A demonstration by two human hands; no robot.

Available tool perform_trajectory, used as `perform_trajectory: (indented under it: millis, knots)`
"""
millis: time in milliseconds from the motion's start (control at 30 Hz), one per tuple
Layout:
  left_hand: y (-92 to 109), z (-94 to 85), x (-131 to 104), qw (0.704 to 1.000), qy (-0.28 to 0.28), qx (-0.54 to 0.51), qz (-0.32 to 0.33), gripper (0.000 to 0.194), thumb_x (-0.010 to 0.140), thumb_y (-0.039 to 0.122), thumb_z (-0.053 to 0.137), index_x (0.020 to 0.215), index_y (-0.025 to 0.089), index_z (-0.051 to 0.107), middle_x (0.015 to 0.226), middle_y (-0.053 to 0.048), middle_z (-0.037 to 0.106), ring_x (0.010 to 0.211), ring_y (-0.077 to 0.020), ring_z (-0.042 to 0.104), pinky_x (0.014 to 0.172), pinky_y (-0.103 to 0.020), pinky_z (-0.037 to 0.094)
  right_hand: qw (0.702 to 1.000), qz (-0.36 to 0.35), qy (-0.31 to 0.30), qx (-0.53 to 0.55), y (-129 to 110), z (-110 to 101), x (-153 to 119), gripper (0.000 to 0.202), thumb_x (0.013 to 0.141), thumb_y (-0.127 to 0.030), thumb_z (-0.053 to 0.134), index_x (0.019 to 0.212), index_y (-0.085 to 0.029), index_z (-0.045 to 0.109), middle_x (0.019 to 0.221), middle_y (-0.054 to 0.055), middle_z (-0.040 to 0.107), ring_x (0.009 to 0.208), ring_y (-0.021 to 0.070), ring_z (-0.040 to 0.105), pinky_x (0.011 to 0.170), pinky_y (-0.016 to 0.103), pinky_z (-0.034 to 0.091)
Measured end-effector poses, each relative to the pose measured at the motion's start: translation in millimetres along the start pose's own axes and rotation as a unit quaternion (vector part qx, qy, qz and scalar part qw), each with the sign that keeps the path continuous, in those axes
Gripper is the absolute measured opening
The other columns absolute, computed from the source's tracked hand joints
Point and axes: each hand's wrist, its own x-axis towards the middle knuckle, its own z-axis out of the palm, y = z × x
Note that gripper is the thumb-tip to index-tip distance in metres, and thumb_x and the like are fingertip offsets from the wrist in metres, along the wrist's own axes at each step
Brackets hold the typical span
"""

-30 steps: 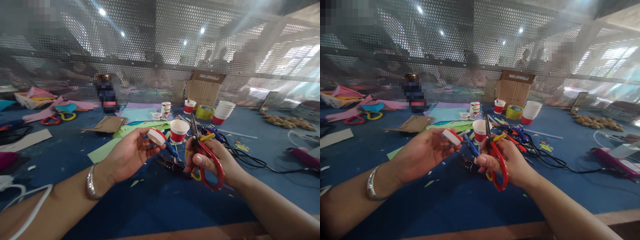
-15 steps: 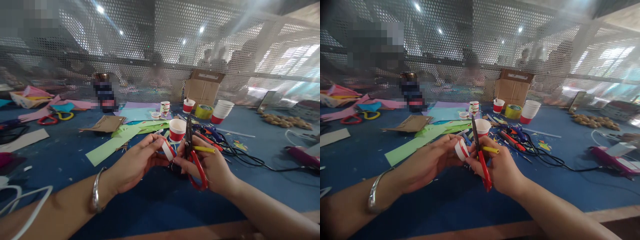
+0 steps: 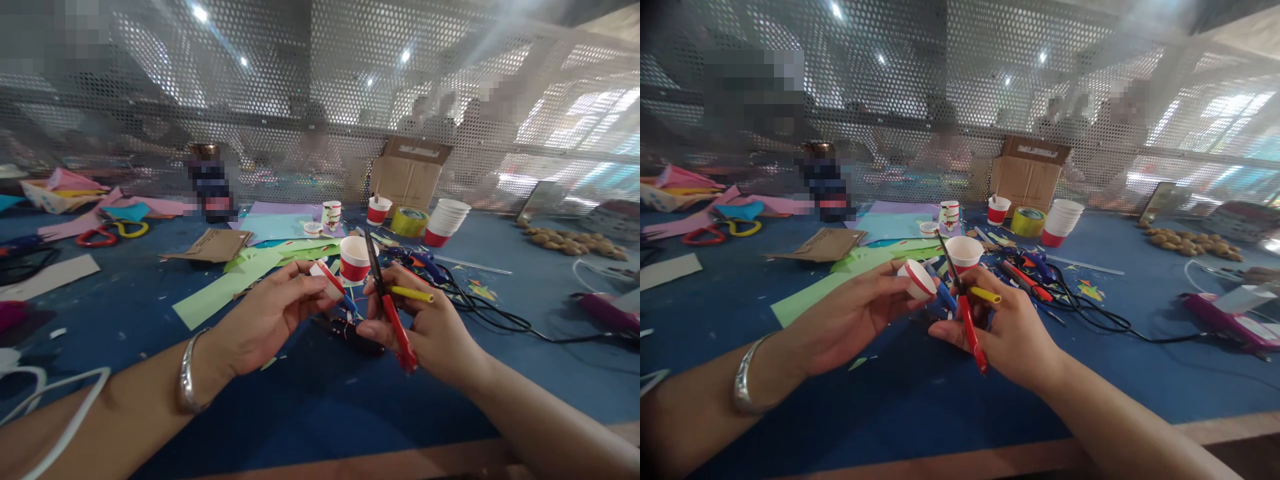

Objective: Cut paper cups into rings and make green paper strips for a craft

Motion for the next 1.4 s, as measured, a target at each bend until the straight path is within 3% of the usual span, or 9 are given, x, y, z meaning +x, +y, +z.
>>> perform_trajectory:
  millis: [133, 267, 433, 567, 733, 933, 1167, 1400]
  knots:
    - [-1.2, -2.9, 3.7, 1.000, -0.008, -0.012, 0.000, 0.017, 0.091, 0.019, 0.063, 0.102, 0.012, 0.074, 0.115, -0.010, 0.070, 0.102, -0.0203, 0.065, 0.093, -0.033, 0.056, 0.993, 0.017, -0.031, 0.113, -4.9, -3.1, -0.4, 0.042, 0.076, -0.031, 0.086, 0.106, -0.022, 0.058, 0.085, 0.000, 0.066, 0.068, 0.0122, 0.063, 0.061, 0.023, 0.054]
    - [-1.5, -3.4, 6.1, 0.999, 0.003, -0.053, -0.013, 0.021, 0.092, 0.017, 0.061, 0.108, 0.012, 0.074, 0.119, -0.011, 0.070, 0.102, -0.0198, 0.066, 0.094, -0.032, 0.056, 0.975, 0.029, -0.043, 0.215, -5.2, -3.8, 1.3, 0.047, 0.075, -0.033, 0.087, 0.106, -0.022, 0.054, 0.093, 0.003, 0.069, 0.073, 0.0162, 0.070, 0.066, 0.029, 0.059]
    - [-1.2, -1.7, 4.9, 0.998, 0.017, -0.065, -0.023, 0.017, 0.090, 0.015, 0.061, 0.100, 0.011, 0.075, 0.110, -0.011, 0.072, 0.096, -0.0184, 0.067, 0.089, -0.030, 0.059, 0.965, 0.042, -0.040, 0.256, -3.7, -5.3, 2.9, 0.046, 0.075, -0.032, 0.088, 0.104, -0.023, 0.053, 0.103, 0.008, 0.073, 0.084, 0.0238, 0.076, 0.074, 0.037, 0.062]
    - [-1.0, -1.1, 4.7, 0.996, 0.043, -0.073, -0.023, 0.013, 0.089, 0.014, 0.061, 0.095, 0.012, 0.072, 0.110, -0.011, 0.071, 0.100, -0.0200, 0.066, 0.091, -0.032, 0.059, 0.963, -0.001, -0.052, 0.266, -2.2, -5.2, 2.7, 0.050, 0.074, -0.039, 0.088, 0.106, -0.024, 0.053, 0.113, 0.008, 0.070, 0.097, 0.0249, 0.073, 0.087, 0.041, 0.060]
    - [-1.1, -1.6, 5.3, 0.996, 0.055, -0.073, 0.001, 0.007, 0.089, 0.014, 0.062, 0.090, 0.013, 0.070, 0.100, -0.007, 0.071, 0.093, -0.0176, 0.067, 0.090, -0.031, 0.058, 0.997, -0.011, -0.011, 0.075, -0.8, -1.2, 1.1, 0.032, 0.083, -0.033, 0.081, 0.098, -0.023, 0.054, 0.087, 0.000, 0.066, 0.069, 0.0132, 0.064, 0.061, 0.025, 0.054]
    - [-2.5, -1.3, 2.4, 0.999, 0.010, -0.037, 0.023, 0.009, 0.088, 0.018, 0.067, 0.096, 0.015, 0.067, 0.098, -0.006, 0.071, 0.092, -0.0171, 0.067, 0.088, -0.031, 0.058, 0.985, -0.040, 0.000, -0.170, -3.7, 1.8, 1.4, 0.027, 0.088, -0.039, 0.072, 0.102, -0.022, 0.058, 0.087, 0.002, 0.065, 0.076, 0.0168, 0.062, 0.070, 0.029, 0.051]
    - [-4.2, -1.0, 0.6, 0.998, -0.009, -0.031, 0.060, 0.023, 0.089, 0.017, 0.067, 0.111, 0.018, 0.063, 0.116, -0.007, 0.070, 0.103, -0.0191, 0.066, 0.092, -0.032, 0.056, 0.971, -0.043, -0.018, -0.234, -4.3, 0.8, 0.0, 0.034, 0.086, -0.039, 0.072, 0.111, -0.022, 0.057, 0.090, 0.002, 0.066, 0.077, 0.0183, 0.060, 0.072, 0.031, 0.050]
    - [-3.3, -1.6, -0.6, 0.998, -0.008, -0.018, 0.053, 0.023, 0.088, 0.016, 0.069, 0.109, 0.019, 0.062, 0.108, -0.004, 0.070, 0.094, -0.0147, 0.066, 0.086, -0.028, 0.057, 0.947, -0.100, -0.006, -0.304, -1.0, 1.9, 0.5, 0.034, 0.087, -0.044, 0.072, 0.110, -0.021, 0.059, 0.095, 0.006, 0.069, 0.081, 0.0217, 0.063, 0.074, 0.034, 0.048]
